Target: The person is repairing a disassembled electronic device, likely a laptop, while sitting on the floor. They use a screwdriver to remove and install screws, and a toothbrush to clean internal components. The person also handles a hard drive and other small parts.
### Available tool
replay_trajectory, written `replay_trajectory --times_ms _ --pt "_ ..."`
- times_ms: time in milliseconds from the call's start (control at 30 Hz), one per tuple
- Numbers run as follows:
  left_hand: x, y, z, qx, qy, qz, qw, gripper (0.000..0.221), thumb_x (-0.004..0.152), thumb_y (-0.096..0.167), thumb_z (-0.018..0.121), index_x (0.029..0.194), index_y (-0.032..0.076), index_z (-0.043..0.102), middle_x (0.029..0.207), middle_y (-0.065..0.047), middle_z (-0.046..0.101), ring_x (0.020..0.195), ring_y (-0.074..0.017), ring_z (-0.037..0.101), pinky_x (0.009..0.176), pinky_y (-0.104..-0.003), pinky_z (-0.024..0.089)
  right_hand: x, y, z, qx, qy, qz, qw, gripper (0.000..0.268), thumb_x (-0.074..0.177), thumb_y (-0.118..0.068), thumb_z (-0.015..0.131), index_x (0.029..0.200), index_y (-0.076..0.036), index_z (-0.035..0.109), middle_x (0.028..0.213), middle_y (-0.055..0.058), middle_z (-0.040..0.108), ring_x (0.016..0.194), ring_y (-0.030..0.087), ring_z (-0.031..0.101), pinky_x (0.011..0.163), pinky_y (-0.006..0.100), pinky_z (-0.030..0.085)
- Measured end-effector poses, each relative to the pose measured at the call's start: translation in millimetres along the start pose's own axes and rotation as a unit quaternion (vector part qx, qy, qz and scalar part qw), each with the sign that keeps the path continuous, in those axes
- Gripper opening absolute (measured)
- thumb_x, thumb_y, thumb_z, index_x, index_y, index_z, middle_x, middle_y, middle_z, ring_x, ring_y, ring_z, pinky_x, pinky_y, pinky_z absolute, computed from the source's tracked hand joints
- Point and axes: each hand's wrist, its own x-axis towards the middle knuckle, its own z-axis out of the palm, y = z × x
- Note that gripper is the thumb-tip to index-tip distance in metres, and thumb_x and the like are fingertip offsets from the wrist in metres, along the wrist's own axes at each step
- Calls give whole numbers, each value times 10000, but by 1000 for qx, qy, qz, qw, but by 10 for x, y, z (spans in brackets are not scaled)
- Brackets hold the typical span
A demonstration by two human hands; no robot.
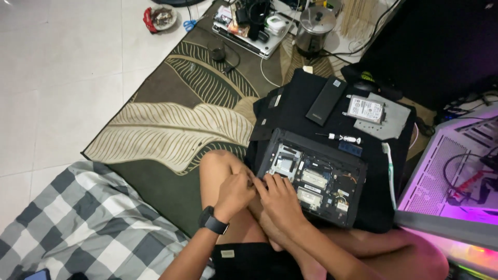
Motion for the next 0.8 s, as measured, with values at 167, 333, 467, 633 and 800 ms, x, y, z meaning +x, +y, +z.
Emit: replay_trajectory --times_ms 167,333,467,633,800 --pt "1 339 -355 -34 -64 -59 996 314 876 219 614 1110 11 608 845 -180 739 849 -420 695 738 -519 534 -20 82 210 -43 31 -41 998 414 851 -154 577 1249 -52 621 969 105 532 869 271 527 766 369 434" --pt "-11 512 -516 -46 -132 -101 985 382 903 235 595 1123 -77 583 981 -336 720 1042 -537 672 890 -657 519 -51 212 533 -91 56 -98 989 379 839 -224 603 1196 -98 637 929 118 529 856 313 537 719 381 448" --pt "-8 480 -516 -37 -135 -82 987 361 894 200 606 1131 -72 589 988 -323 722 1039 -536 672 884 -644 523 -5 207 487 -82 53 -119 988 363 772 -214 690 1108 -80 663 904 127 522 831 313 547 706 355 477" --pt "5 381 -473 -22 -133 -61 989 334 863 152 628 1156 -7 601 981 -262 741 1017 -498 692 846 -604 550 25 202 413 -47 72 -124 988 208 849 -117 601 1037 -79 683 830 113 489 743 302 543 626 331 476" --pt "33 461 -593 -46 -143 -75 986 341 860 49 577 1189 -38 563 1039 -345 719 1053 -552 664 891 -633 522 93 181 312 -68 61 -128 988 163 891 -71 544 987 -85 674 834 118 505 730 278 550 600 303 466"
